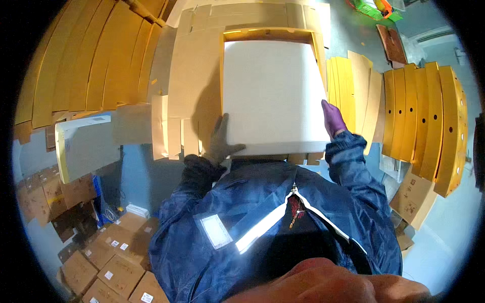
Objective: The person assembles a cardboard frame by inserting yellow plastic dividers into a white board and then placing a brown cardboard sheet on top. They repeat this process with another frame, handling the components by hand.
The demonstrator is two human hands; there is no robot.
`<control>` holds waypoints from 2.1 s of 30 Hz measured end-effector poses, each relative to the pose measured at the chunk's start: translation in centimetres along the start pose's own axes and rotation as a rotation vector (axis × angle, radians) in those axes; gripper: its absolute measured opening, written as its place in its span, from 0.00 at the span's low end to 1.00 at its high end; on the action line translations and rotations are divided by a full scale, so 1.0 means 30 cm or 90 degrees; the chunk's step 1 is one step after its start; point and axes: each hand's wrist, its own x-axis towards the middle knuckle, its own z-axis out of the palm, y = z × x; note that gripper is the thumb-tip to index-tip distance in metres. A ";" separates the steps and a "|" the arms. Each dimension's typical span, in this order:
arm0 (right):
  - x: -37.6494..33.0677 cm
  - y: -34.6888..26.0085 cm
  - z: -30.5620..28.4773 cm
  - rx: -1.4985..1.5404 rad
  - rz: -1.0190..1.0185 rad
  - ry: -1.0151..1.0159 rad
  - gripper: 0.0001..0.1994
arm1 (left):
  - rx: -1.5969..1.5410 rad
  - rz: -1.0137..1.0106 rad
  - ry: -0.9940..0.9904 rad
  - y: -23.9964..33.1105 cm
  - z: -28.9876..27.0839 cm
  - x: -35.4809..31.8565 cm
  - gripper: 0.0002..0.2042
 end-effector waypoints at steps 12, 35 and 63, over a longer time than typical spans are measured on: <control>-0.073 -0.258 0.066 -0.798 -0.046 -0.062 0.42 | 0.005 0.120 0.044 -0.181 0.033 0.153 0.59; -0.075 0.062 0.019 -0.467 -0.363 0.072 0.35 | 0.029 0.028 0.364 0.030 0.240 0.181 0.25; 0.318 -0.205 0.100 -0.415 -0.459 0.320 0.32 | 0.180 0.033 0.193 0.103 0.029 0.858 0.33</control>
